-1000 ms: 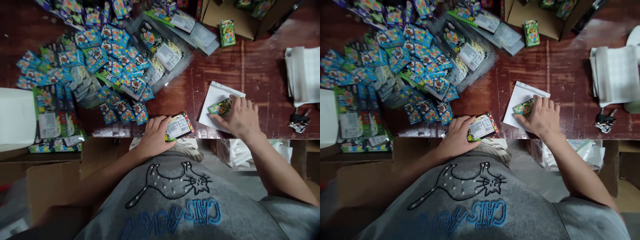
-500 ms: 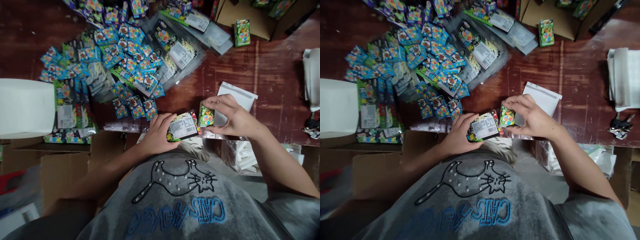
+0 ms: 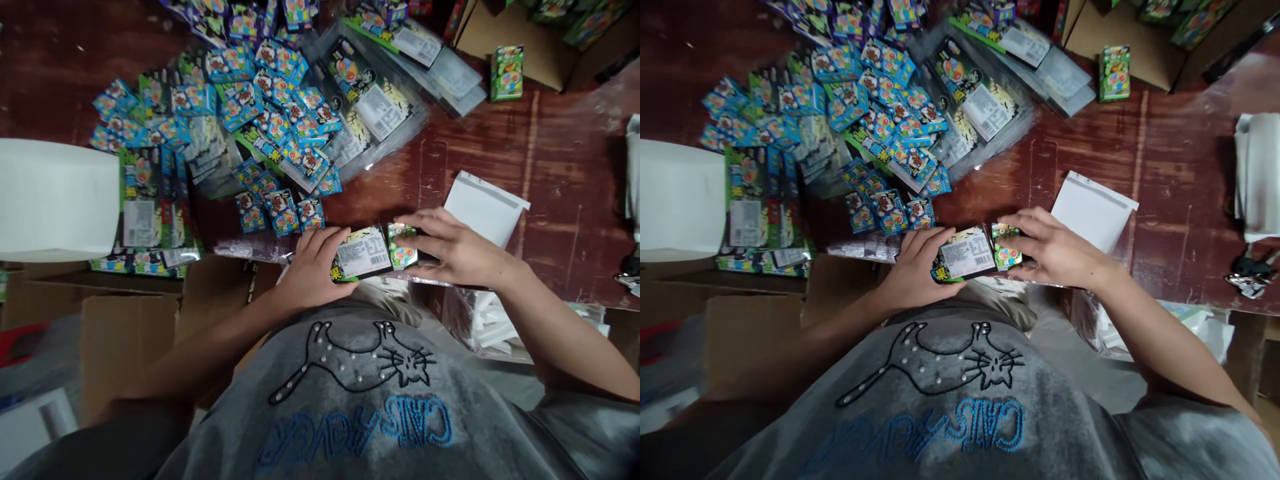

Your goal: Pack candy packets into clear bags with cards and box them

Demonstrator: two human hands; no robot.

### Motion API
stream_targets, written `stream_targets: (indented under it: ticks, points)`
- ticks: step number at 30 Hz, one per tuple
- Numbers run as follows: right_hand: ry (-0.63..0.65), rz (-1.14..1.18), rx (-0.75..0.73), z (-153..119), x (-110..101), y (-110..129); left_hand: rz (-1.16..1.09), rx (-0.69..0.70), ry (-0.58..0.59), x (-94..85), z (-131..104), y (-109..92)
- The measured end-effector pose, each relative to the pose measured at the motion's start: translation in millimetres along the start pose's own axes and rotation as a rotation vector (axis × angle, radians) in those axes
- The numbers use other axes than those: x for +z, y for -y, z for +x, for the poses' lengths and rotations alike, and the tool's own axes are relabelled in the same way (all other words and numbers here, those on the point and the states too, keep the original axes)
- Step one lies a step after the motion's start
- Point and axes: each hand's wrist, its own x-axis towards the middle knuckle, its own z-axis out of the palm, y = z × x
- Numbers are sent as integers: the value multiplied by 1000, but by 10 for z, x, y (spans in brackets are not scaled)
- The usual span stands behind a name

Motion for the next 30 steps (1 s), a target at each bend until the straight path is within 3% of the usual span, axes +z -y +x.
stream_targets:
  ticks: [3, 5, 8, 11, 14, 18, 20, 23, 26, 30]
  points:
    - [78, 101, 15, -8, 11, -12, -39, 9, 43, 52, 60, -52]
    - [51, 171, 85, 8, 3, -26, -104, -58, 38, 72, 150, -118]
    - [-207, 186, 295, 58, 21, -29, -240, -201, -59, 89, 356, -226]
    - [-443, 221, 491, 107, 110, -12, -420, -229, -155, 147, 569, -276]
    - [-515, 273, 549, 145, 217, 13, -575, -178, -160, 271, 685, -245]
    - [-485, 294, 520, 193, 338, 51, -705, -232, -208, 407, 712, -173]
    - [-501, 325, 544, 218, 415, 72, -731, -277, -268, 411, 737, -155]
    - [-650, 514, 610, 254, 548, 120, -750, -277, -324, 360, 798, -136]
    - [-729, 752, 692, 266, 646, 194, -802, -266, -266, 298, 816, -83]
    - [-663, 793, 765, 226, 668, 294, -829, -279, -150, 213, 781, 58]
